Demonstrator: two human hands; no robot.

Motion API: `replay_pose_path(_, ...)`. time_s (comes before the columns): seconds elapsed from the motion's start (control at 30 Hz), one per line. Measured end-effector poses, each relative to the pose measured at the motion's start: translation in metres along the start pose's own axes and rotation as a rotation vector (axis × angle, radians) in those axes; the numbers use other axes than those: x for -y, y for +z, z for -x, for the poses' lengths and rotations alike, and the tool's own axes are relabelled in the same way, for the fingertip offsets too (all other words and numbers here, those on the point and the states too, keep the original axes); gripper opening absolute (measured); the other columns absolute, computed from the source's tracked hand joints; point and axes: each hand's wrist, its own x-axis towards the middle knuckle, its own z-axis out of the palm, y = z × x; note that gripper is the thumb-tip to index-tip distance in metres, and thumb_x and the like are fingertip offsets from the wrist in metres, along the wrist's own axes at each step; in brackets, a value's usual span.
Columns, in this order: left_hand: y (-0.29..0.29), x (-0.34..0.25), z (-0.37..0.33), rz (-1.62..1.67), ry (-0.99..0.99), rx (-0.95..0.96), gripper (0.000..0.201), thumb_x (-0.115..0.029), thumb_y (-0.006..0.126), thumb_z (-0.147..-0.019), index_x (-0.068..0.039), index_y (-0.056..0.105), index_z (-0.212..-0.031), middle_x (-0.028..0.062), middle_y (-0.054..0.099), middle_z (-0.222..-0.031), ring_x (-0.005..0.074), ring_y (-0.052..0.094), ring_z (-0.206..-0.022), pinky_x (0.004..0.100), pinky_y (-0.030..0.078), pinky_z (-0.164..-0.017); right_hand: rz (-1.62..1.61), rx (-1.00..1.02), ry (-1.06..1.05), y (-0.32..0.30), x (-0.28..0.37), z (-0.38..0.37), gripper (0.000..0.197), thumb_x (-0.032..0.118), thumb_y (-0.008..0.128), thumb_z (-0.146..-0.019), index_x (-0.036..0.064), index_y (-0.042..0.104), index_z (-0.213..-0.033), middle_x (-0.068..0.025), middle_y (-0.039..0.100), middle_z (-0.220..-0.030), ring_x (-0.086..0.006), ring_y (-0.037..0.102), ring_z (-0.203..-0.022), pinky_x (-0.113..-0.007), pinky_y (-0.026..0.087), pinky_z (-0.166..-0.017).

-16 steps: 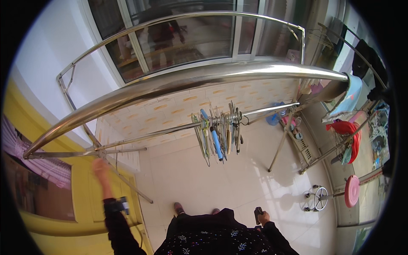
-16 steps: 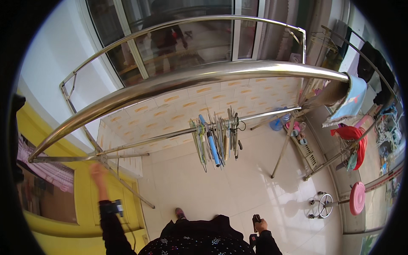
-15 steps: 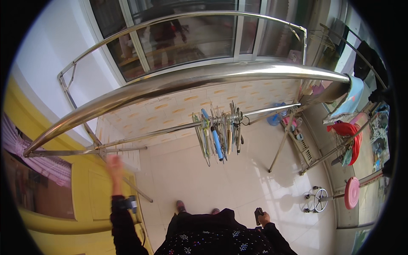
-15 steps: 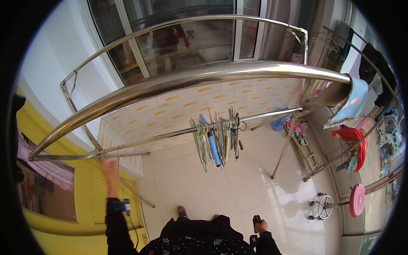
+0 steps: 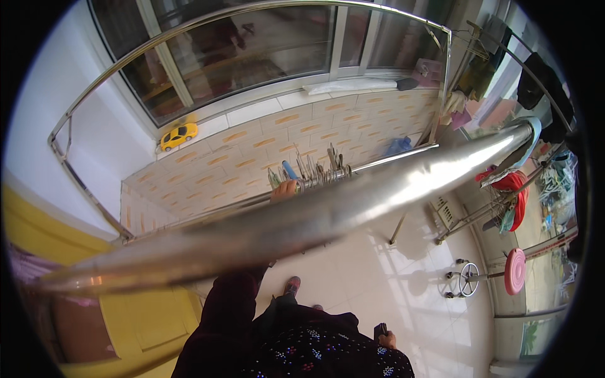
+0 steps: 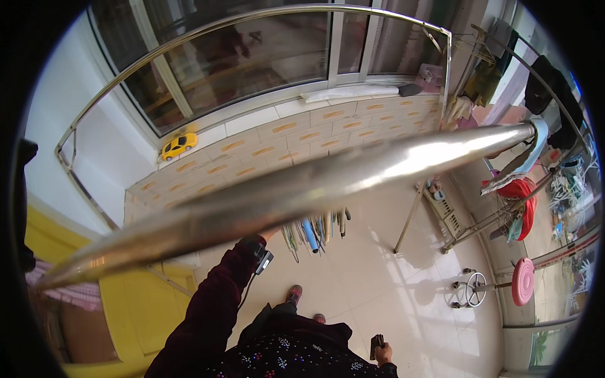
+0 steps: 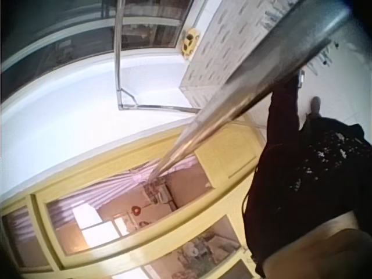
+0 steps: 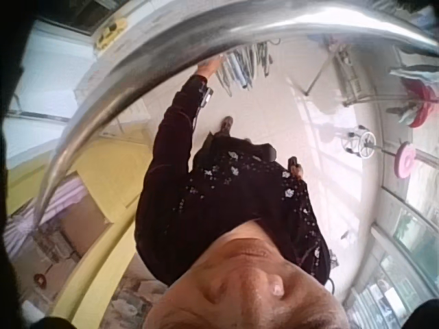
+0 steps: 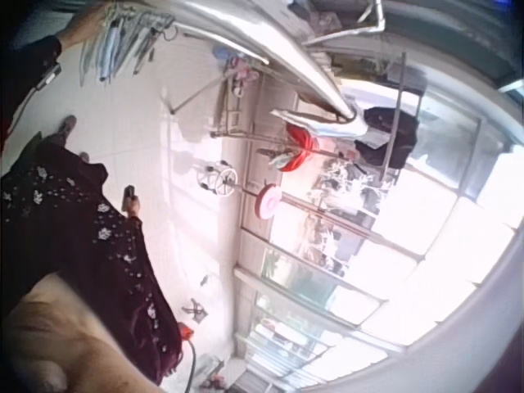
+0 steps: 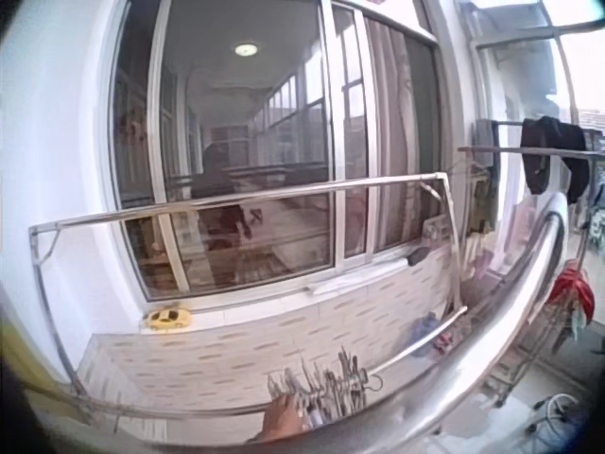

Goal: The person wipes a curved stainless steel railing with a dark cloth, moving along its length and rotating it to reach different sections. The person also briefly handles a light blue cloth hanging nearby before resuming wiping the railing.

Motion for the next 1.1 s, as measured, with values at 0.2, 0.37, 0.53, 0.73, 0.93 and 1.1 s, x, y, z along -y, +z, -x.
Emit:
replay_pose_path(0.2, 0.013, -0.004, -0.053, -0.352, 0.020, 0.341, 0.075, -0.037, 0.078, -0.084, -0.007, 0.040, -0.141, 0.0133, 0.045, -0.138, 0.0320, 0.042, -0.132, 0.0460, 0.036, -0.108, -0.245, -0.118, 0.086, 0.039, -0.006, 0.028, 0.033, 0.016, 0.058, -0.075, -0.0057, 0.063, -0.099, -0.0236, 0.069, -0.087, -0.0400, 0.068, -0.084, -0.046, 0.054, -0.076)
replay_pose_path(0.37, 0.020, 0.008, -0.064, -0.385, 0.123, 0.304, 0.052, -0.040, 0.082, -0.077, -0.008, 0.056, -0.108, 0.0081, 0.053, -0.106, 0.0290, 0.057, -0.098, 0.0449, 0.045, -0.086, -0.619, -0.109, 0.168, 0.093, 0.019, 0.043, 0.031, 0.011, 0.060, -0.075, -0.0042, 0.064, -0.103, -0.0183, 0.069, -0.089, -0.0297, 0.067, -0.084, -0.040, 0.053, -0.074)
replay_pose_path(0.53, 0.009, 0.028, -0.059, -0.338, 0.111, 0.329, 0.046, -0.037, 0.082, -0.075, -0.008, 0.060, -0.103, 0.0098, 0.056, -0.107, 0.0302, 0.059, -0.101, 0.0449, 0.049, -0.081, -0.605, -0.054, 0.218, 0.119, 0.027, 0.051, 0.033, 0.011, 0.060, -0.075, -0.0040, 0.064, -0.104, -0.0189, 0.070, -0.091, -0.0306, 0.068, -0.085, -0.040, 0.054, -0.077)
replay_pose_path(0.73, -0.031, 0.054, -0.035, -0.301, 0.028, 0.289, 0.037, -0.032, 0.081, -0.074, -0.008, 0.062, -0.095, 0.0100, 0.058, -0.099, 0.0313, 0.060, -0.096, 0.0453, 0.050, -0.080, -0.493, -0.064, 0.151, 0.117, 0.016, 0.024, 0.036, 0.014, 0.058, -0.074, -0.0052, 0.064, -0.104, -0.0205, 0.070, -0.089, -0.0318, 0.069, -0.084, -0.041, 0.055, -0.076)
replay_pose_path(0.93, -0.088, 0.097, 0.008, -0.357, -0.010, 0.261, 0.037, -0.031, 0.082, -0.072, -0.010, 0.059, -0.093, 0.0081, 0.057, -0.097, 0.0304, 0.060, -0.094, 0.0437, 0.049, -0.081, -0.693, -0.001, -0.062, 0.095, 0.009, -0.037, 0.032, 0.017, 0.058, -0.082, -0.0040, 0.064, -0.105, -0.0140, 0.069, -0.085, -0.0232, 0.064, -0.073, -0.038, 0.053, -0.064)
replay_pose_path(1.1, -0.146, 0.138, 0.045, -0.388, -0.071, 0.285, 0.037, -0.030, 0.082, -0.071, -0.011, 0.059, -0.093, 0.0069, 0.057, -0.098, 0.0298, 0.057, -0.100, 0.0435, 0.045, -0.088, -0.546, 0.139, -0.020, 0.081, 0.004, -0.077, 0.035, 0.018, 0.061, -0.084, -0.0014, 0.062, -0.113, -0.0127, 0.068, -0.091, -0.0227, 0.062, -0.076, -0.039, 0.053, -0.066)
